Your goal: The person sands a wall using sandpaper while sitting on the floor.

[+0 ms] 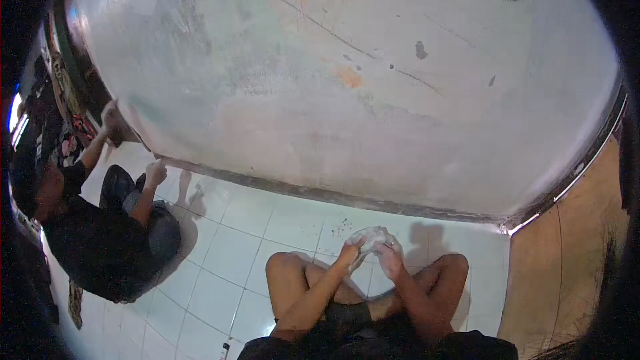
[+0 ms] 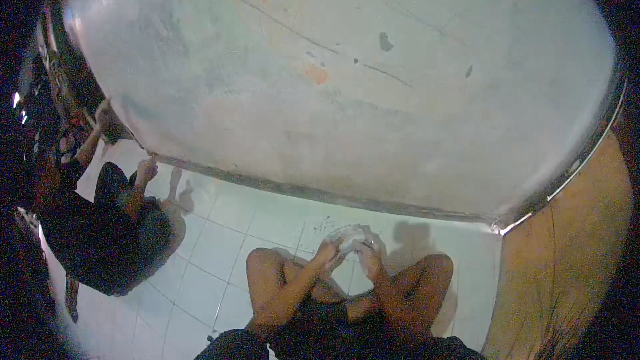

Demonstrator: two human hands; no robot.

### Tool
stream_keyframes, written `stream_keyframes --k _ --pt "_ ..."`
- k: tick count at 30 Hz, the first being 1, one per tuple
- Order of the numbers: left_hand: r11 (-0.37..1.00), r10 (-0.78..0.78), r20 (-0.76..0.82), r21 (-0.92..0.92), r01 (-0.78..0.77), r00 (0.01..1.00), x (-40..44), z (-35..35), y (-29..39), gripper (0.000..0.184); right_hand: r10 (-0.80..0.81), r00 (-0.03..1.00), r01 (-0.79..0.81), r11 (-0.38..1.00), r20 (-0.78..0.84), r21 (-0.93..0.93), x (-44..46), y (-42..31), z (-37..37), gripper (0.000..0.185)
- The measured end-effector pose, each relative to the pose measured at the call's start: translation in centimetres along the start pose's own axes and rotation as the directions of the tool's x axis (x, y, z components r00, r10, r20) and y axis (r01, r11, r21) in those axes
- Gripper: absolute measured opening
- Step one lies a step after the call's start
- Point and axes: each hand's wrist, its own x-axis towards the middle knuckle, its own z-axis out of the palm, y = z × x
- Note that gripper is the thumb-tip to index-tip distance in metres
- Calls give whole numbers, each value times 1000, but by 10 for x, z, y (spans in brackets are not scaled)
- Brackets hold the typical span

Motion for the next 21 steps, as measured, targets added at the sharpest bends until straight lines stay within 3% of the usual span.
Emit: stream_keyframes --k 2,3,5,6,7,9,11,13,16,18,19,21 --pt "967 -159 -85 190 172 984 -38 41 51 33 -39 999 34 976 16 215 6 9 -9 44" --pt "926 -207 -93 303 225 974 -54 57 74 34 -33 997 44 986 66 -162 -3 -10 8 41" --pt "928 -170 18 339 154 985 -44 49 61 38 -11 997 0 991 73 136 -3 0 -2 44" --pt "967 -76 131 250 42 988 -15 25 21 40 17 998 -27 987 66 156 -2 2 -6 45" --pt "987 27 233 146 -62 972 -17 26 25 42 45 997 -55 983 58 176 -2 2 -9 46" --pt "981 -50 209 195 9 977 -26 28 31 45 138 990 -139 990 -9 -39 2 0 -17 46" --pt "957 -119 200 286 59 973 -39 37 49 49 56 993 -42 991 -106 131 -22 -36 33 42" --pt "906 -186 202 414 88 961 -39 37 53 53 25 987 -8 994 -156 106 -24 -47 45 40" --pt "893 -197 272 446 58 942 -39 34 48 59 58 986 -76 991 -158 -111 -15 -47 33 41" --pt "922 -249 223 354 159 943 -44 40 48 62 106 985 -125 983 -139 -133 -21 -70 64 43" --pt "929 -277 199 304 209 940 -46 42 48 63 28 989 -72 948 -145 -311 -11 -61 51 40" --pt "945 -161 162 308 105 974 -21 24 7 59 -130 988 65 828 -78 -557 9 -50 39 36"
